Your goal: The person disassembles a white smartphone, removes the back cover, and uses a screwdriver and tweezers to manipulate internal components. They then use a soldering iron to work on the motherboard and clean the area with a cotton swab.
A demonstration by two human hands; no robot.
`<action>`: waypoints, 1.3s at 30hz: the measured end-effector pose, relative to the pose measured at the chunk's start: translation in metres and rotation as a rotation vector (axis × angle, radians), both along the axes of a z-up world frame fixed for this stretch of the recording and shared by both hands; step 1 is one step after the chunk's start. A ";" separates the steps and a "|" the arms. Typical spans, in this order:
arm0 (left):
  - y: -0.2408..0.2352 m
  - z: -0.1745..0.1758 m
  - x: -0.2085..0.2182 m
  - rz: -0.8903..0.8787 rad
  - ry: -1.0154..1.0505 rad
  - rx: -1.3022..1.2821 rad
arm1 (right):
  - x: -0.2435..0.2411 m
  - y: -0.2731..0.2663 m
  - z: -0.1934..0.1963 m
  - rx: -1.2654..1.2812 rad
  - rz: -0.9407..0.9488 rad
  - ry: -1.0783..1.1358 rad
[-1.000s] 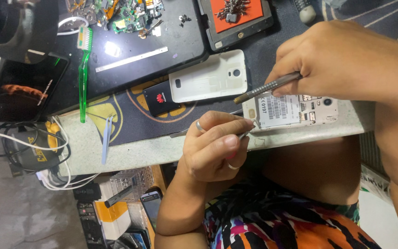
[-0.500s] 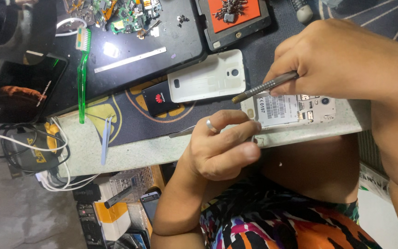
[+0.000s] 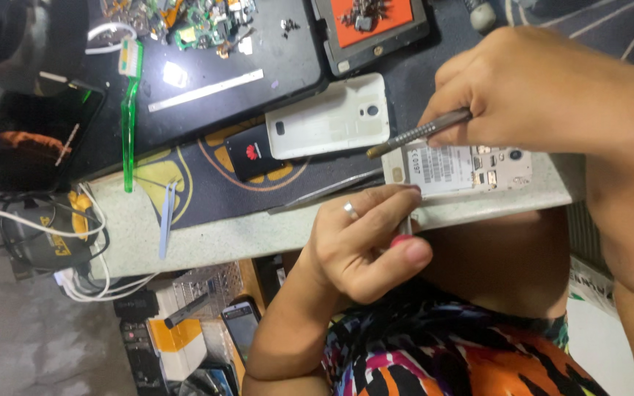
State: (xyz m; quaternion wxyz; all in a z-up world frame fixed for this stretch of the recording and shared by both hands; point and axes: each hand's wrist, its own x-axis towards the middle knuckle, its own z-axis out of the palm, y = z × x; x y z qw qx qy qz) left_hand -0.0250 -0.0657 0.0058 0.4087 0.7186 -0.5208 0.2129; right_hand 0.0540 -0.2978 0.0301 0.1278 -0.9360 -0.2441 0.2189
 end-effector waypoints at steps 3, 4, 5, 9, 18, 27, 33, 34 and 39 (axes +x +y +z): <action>-0.004 -0.003 -0.005 0.051 -0.060 0.001 | 0.000 0.000 0.003 0.194 0.041 -0.106; -0.007 -0.004 -0.006 0.101 -0.097 -0.001 | 0.001 0.001 0.005 0.203 0.024 -0.093; -0.011 -0.004 -0.008 0.150 -0.127 -0.005 | -0.001 0.001 0.005 0.210 0.006 -0.076; -0.014 -0.005 -0.013 0.287 -0.207 0.020 | 0.000 0.002 0.003 0.057 -0.043 0.005; -0.010 -0.001 -0.023 0.222 -0.026 0.071 | -0.002 0.003 0.004 0.212 -0.034 -0.029; -0.018 0.003 -0.033 0.274 0.270 0.130 | -0.002 0.003 0.009 0.300 -0.031 -0.042; -0.020 -0.007 -0.031 0.426 -0.067 0.210 | -0.001 0.002 0.007 0.133 -0.058 0.021; -0.020 -0.008 -0.029 0.417 -0.020 0.201 | 0.000 0.001 0.008 0.166 -0.046 -0.003; -0.014 -0.004 -0.031 0.307 0.213 0.078 | -0.002 0.001 0.004 0.304 -0.014 -0.080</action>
